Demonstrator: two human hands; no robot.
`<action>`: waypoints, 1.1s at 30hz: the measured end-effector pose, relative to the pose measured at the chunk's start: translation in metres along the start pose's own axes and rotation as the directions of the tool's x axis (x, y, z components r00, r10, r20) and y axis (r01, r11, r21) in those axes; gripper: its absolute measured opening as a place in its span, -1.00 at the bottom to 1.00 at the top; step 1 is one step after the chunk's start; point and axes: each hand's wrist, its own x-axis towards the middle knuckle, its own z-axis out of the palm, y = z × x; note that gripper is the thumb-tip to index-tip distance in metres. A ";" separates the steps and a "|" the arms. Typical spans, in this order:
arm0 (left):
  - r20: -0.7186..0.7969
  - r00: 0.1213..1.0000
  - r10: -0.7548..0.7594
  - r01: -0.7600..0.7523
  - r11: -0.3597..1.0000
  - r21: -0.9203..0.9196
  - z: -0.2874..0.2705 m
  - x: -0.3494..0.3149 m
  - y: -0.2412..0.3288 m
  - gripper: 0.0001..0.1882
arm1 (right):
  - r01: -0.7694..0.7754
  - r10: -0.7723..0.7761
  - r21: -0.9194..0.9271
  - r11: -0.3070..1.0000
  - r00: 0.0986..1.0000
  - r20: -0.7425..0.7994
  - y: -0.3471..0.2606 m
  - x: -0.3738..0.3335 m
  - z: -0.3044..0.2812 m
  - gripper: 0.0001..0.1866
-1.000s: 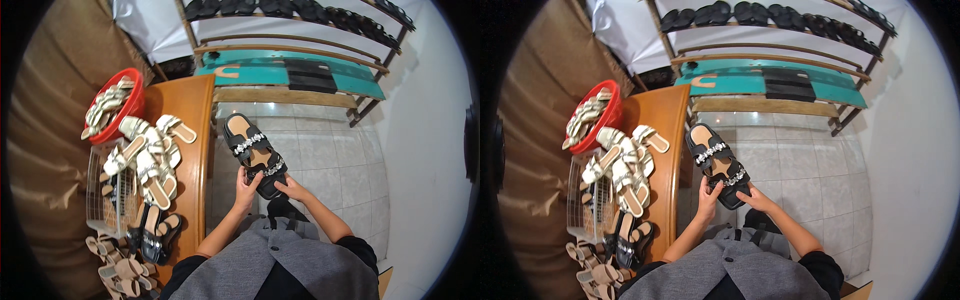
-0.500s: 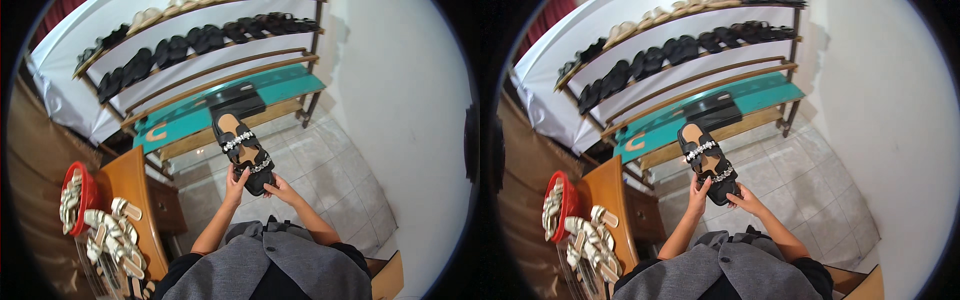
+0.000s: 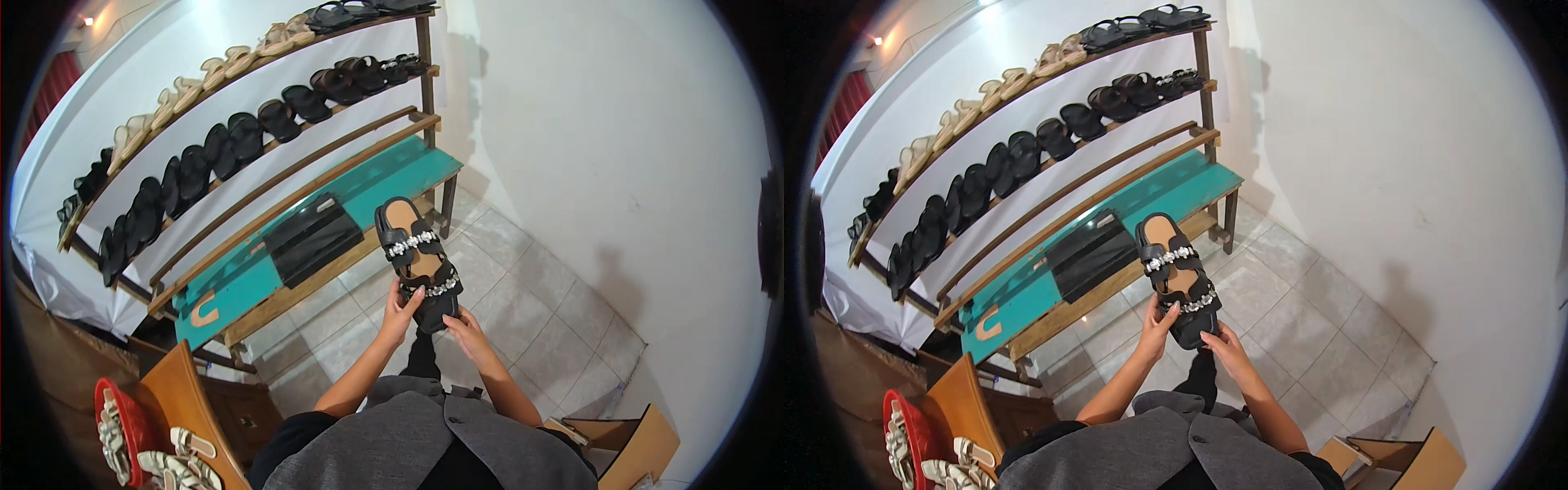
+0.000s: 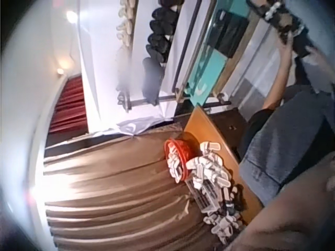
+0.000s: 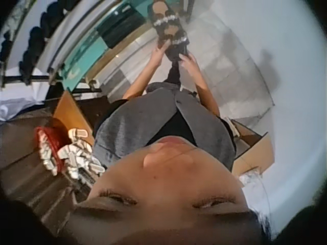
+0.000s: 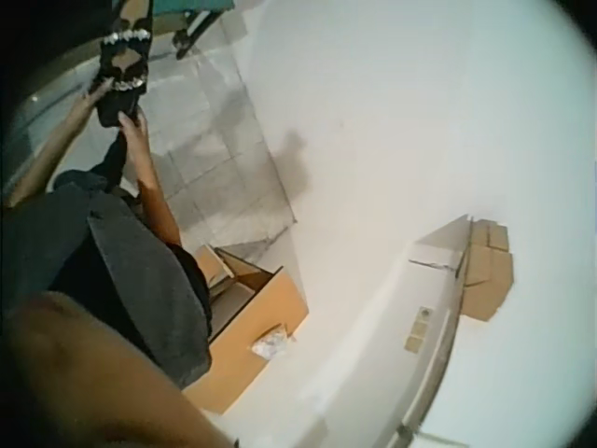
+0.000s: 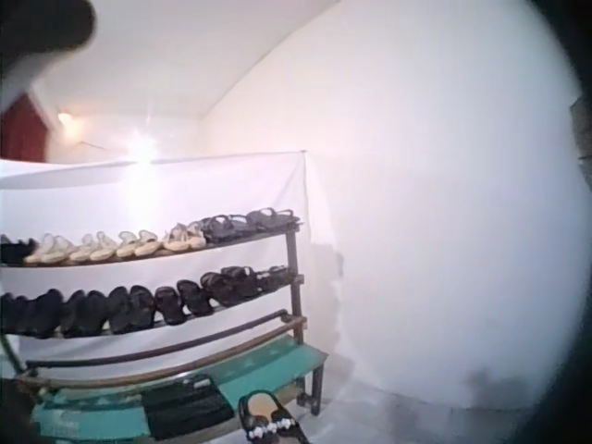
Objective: Organizing and inspecting various types of sandals on a storage shelf and a table.
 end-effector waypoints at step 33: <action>0.252 0.898 0.361 -0.439 0.708 0.553 0.021 0.385 -0.002 -0.28 | 0.137 -0.157 0.142 0.980 0.977 0.147 -0.164 0.419 -0.081 -0.61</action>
